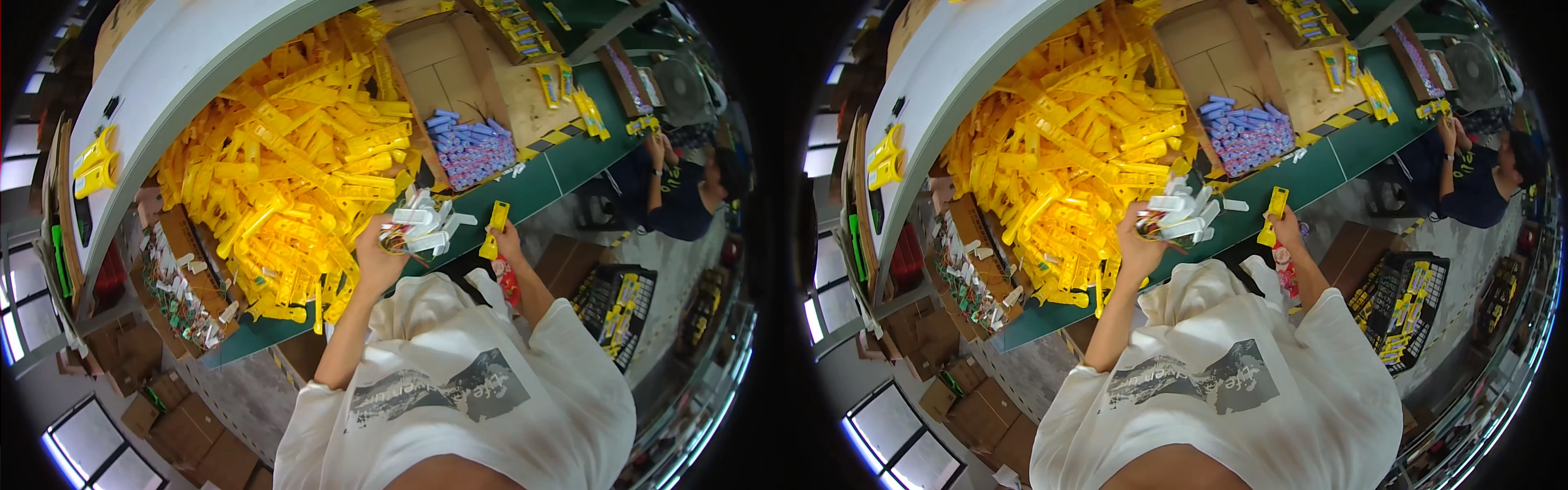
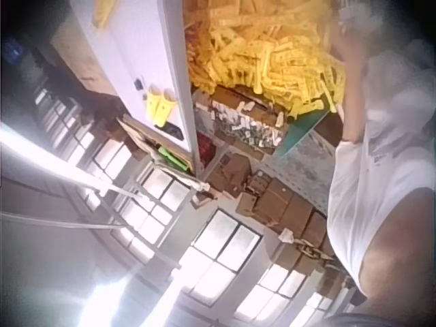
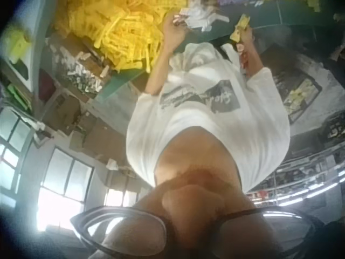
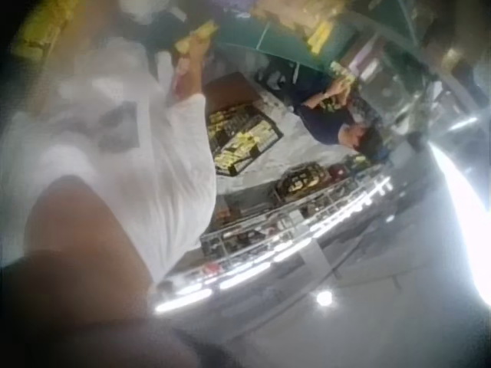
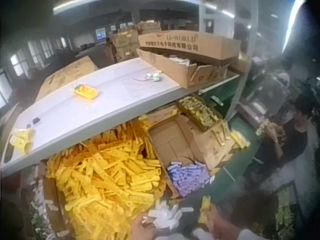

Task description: The person assembles flashlights by placing battery cells, circuit boards, and plastic components into flashlight casings by hand.

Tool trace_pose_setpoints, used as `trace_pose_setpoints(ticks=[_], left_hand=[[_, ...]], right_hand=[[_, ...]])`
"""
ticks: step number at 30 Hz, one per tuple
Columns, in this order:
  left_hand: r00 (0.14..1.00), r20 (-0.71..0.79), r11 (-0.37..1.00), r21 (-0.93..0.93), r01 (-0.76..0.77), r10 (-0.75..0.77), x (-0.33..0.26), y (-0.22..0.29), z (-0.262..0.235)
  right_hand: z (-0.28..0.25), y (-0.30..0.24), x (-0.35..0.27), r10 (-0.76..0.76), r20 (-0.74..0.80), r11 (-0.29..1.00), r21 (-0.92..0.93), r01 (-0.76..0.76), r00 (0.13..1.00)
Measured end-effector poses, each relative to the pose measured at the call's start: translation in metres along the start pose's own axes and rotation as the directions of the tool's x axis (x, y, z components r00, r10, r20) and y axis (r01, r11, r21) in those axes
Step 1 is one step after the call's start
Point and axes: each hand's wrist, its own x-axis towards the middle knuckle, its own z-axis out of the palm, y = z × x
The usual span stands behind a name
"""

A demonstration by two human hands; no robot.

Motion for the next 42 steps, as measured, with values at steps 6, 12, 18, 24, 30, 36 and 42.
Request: trace_pose_setpoints(ticks=[6, 12, 18, 24, 30, 36, 42], left_hand=[[0.982, 0.15, 0.888, 0.427, -0.172, 0.118, 0.008, -0.169, 0.052], [0.957, 0.275, 0.694, 0.67, -0.262, 0.096, -0.02, -0.193, 0.035], [0.976, 0.217, 0.847, 0.517, -0.12, 0.005, -0.051, -0.124, -0.012], [0.724, -0.679, 0.624, 0.621, 0.473, 0.127, -0.096, -0.081, -0.233], [0.917, -0.36, 0.152, 0.929, 0.336, 0.173, -0.102, -0.031, -0.395], [0.954, -0.292, 0.074, 0.955, 0.287, 0.063, -0.054, -0.049, -0.419], [0.932, -0.263, -0.516, 0.85, 0.103, -0.248, 0.001, -0.108, -0.452]], right_hand=[[-0.025, -0.002, 0.002, 0.041, -0.038, 0.999, 0.028, -0.04, 0.998], [0.005, -0.022, 0.007, -0.028, 0.138, 0.991, 0.132, 0.01, 0.99], [-0.034, 0.041, 0.056, -0.164, 0.098, 0.986, -0.017, 0.166, 0.982], [-0.017, 0.027, 0.057, -0.089, 0.098, 0.993, -0.07, 0.096, 0.991], [0.003, 0.006, 0.039, -0.072, 0.155, 0.977, -0.186, 0.101, 0.985], [0.002, 0.022, 0.048, -0.058, 0.086, 0.991, -0.118, 0.068, 0.995], [0.006, 0.01, 0.041, -0.089, 0.163, 0.975, -0.188, 0.119, 0.983]])
